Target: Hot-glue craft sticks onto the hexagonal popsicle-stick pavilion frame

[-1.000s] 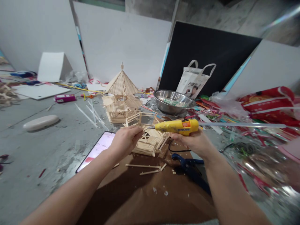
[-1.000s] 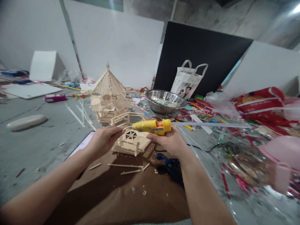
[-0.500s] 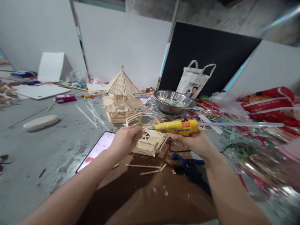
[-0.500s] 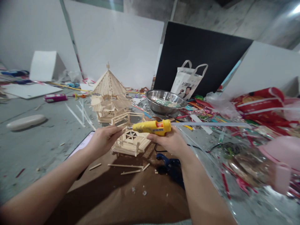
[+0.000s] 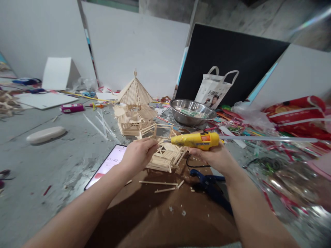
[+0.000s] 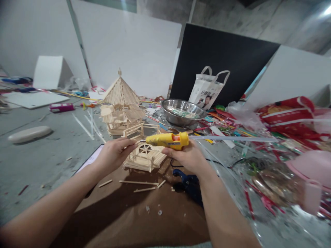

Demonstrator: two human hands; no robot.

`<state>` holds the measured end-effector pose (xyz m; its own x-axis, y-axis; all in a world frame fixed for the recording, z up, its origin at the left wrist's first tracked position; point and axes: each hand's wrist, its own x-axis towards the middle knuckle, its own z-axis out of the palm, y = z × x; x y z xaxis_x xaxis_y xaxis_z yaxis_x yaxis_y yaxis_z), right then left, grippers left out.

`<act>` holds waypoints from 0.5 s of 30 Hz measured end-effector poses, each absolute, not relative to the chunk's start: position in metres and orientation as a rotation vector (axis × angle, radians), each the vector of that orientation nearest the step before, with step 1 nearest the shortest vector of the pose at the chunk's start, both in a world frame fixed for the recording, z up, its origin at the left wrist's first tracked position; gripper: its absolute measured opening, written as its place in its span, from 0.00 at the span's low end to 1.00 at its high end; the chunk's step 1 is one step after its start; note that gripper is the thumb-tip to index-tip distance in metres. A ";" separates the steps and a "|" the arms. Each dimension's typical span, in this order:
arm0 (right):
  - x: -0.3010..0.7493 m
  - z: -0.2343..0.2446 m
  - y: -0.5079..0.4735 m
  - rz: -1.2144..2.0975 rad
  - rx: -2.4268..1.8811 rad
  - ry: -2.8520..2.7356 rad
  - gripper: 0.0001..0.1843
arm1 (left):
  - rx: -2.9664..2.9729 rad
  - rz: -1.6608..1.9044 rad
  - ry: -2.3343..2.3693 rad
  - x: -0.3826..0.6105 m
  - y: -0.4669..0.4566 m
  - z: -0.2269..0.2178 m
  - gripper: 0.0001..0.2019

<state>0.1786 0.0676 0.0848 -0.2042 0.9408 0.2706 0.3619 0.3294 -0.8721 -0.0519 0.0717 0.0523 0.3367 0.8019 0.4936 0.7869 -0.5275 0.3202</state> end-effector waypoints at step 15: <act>0.180 0.084 0.068 0.867 -1.174 -1.723 0.12 | 2.529 0.976 1.449 -0.052 0.070 0.055 0.14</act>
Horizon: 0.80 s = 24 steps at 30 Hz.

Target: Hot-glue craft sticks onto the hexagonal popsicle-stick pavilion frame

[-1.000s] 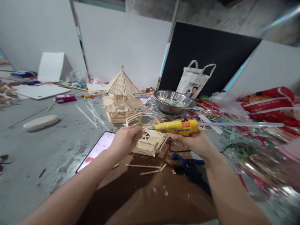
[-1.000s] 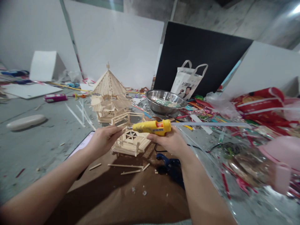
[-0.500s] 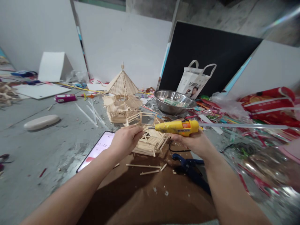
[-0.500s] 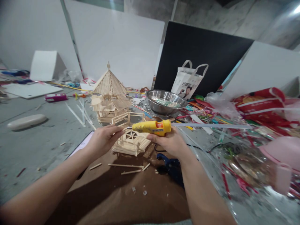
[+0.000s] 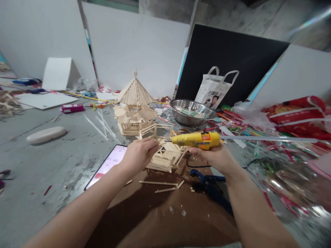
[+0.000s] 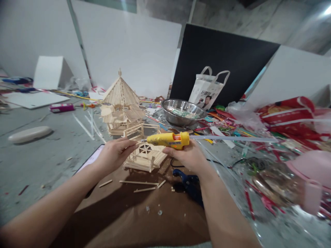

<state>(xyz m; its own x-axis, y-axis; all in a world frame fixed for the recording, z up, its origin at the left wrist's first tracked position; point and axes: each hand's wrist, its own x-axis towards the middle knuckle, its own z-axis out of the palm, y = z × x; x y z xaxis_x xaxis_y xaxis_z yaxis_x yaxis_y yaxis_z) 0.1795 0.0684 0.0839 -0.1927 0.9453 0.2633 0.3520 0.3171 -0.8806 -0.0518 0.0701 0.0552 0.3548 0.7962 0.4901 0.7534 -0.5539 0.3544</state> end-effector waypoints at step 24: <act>0.168 0.074 0.062 0.972 -1.142 -1.747 0.12 | 0.672 1.339 0.803 -0.049 0.079 0.058 0.09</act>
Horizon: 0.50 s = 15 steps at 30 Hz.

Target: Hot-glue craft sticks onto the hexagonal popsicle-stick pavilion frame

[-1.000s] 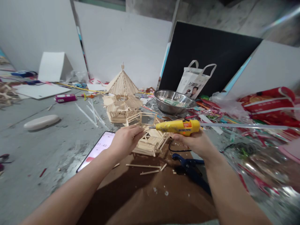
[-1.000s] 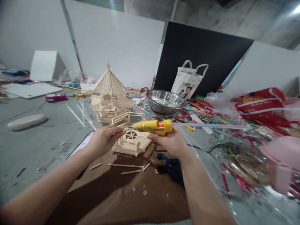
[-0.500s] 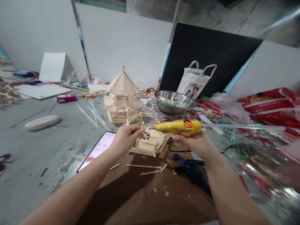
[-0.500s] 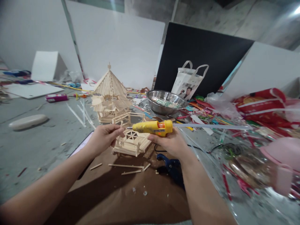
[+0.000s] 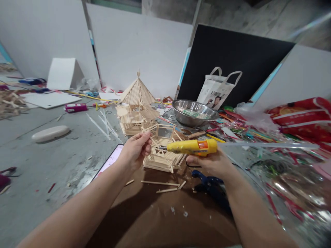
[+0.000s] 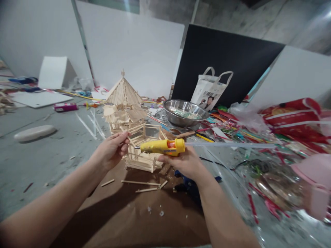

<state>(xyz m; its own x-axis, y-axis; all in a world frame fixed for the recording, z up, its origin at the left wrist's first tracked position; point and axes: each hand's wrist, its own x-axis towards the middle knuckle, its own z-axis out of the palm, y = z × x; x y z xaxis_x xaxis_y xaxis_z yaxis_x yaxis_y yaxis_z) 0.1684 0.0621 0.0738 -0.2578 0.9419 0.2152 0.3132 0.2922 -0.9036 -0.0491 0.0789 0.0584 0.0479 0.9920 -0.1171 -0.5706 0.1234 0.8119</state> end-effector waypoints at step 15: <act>0.169 0.074 0.063 0.916 -1.069 -1.803 0.11 | 0.624 1.321 0.746 -0.051 0.079 0.060 0.05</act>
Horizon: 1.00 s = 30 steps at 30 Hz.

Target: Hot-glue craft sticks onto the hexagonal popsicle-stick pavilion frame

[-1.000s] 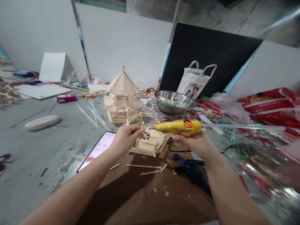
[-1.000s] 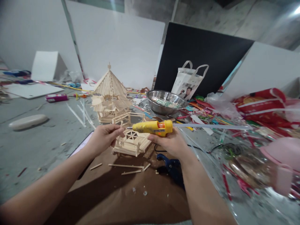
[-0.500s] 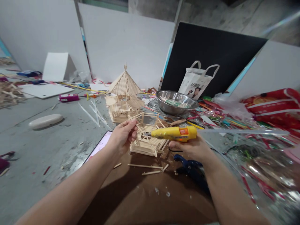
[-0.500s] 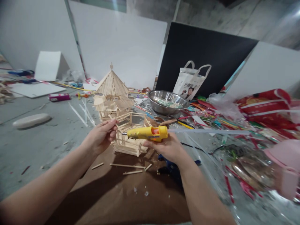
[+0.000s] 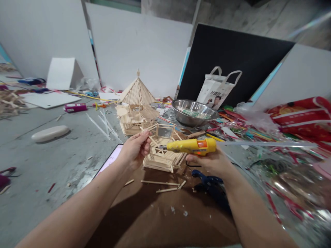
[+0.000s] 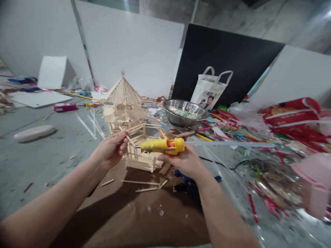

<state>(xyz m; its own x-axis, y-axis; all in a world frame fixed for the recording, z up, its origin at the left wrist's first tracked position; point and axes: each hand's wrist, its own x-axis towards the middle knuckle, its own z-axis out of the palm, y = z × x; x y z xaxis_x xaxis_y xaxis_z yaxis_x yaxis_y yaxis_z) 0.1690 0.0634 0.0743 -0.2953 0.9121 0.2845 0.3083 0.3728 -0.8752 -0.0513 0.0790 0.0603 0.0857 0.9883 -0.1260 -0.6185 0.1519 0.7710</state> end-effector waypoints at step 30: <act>0.166 0.078 0.063 0.913 -1.074 -1.742 0.12 | 0.615 1.345 0.762 -0.052 0.079 0.062 0.05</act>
<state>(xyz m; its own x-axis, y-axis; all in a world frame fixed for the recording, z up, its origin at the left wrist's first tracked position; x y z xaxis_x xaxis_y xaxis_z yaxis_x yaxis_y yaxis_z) 0.1658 0.0629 0.0778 -0.2482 0.9234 0.2929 0.2846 0.3585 -0.8891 -0.0518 0.0792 0.0622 0.0562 0.9900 -0.1297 -0.6201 0.1364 0.7726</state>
